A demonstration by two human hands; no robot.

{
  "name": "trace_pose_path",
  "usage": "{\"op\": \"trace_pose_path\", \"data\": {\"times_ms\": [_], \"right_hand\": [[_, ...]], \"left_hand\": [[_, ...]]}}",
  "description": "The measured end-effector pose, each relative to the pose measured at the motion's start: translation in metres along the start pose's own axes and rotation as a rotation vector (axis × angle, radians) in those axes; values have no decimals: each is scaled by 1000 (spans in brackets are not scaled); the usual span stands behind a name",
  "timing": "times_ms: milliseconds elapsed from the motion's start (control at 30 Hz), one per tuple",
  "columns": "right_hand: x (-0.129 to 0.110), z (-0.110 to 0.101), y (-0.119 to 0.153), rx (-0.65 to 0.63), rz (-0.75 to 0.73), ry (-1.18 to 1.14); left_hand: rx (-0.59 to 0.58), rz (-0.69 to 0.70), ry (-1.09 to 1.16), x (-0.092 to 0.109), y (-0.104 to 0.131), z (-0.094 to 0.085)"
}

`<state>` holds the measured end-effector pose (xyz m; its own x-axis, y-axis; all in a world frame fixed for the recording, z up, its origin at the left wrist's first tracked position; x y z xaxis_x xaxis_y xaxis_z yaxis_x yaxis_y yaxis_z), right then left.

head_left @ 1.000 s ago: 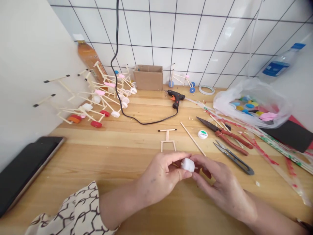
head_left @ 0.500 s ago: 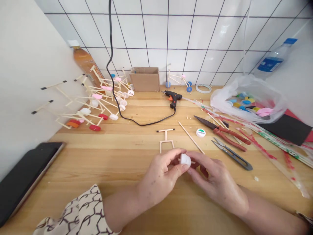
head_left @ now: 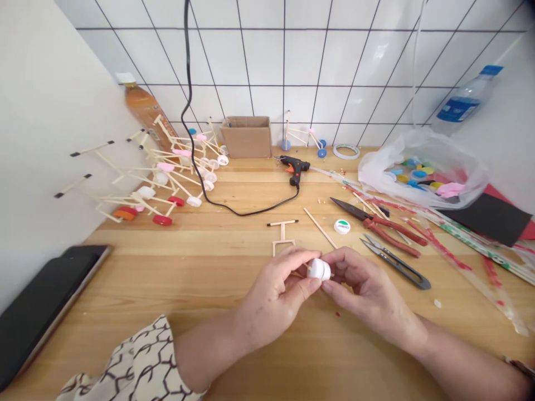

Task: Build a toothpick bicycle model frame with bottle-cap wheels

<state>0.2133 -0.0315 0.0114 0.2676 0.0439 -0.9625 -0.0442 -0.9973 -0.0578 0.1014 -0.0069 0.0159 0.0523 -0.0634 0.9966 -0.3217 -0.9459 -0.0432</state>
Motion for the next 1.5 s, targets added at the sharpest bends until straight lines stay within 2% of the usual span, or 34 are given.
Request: {"op": "trace_pose_path", "data": {"times_ms": [200,367,600,700,800,967,1233,1500], "right_hand": [[-11,3,-4,-6,9,-132],[-21,6,-11,24,26,-163],[-35,15,-26,5,-43,-133],[-37,18,-30,-3,-85,-109],[-35,18,-33,5,-112,-109],[-25,21,-35,-28,-63,-216],[-12,21,-33,-18,46,-300],[-7,20,-31,21,70,-330]], "left_hand": [[35,43,-29,5,-2,-5],[67,37,36,7,-5,-11],[149,33,106,11,-9,-24],[166,74,88,12,-11,-28],[172,153,19,14,-12,-30],[179,295,-97,22,-12,-30],[197,292,-144,20,-13,-30],[173,329,-163,18,-10,-26]]}}
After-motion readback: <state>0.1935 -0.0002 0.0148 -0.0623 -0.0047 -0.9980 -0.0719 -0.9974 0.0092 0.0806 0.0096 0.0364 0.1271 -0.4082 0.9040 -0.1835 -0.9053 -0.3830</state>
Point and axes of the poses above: each hand's wrist, its own y-axis away from the middle knuckle, its own z-axis out of the palm, x = y × z, the point moved 8 cm from there along -y, towards the middle knuckle, and after that the axes turned 14 degrees about x, right-handed, at the moved point
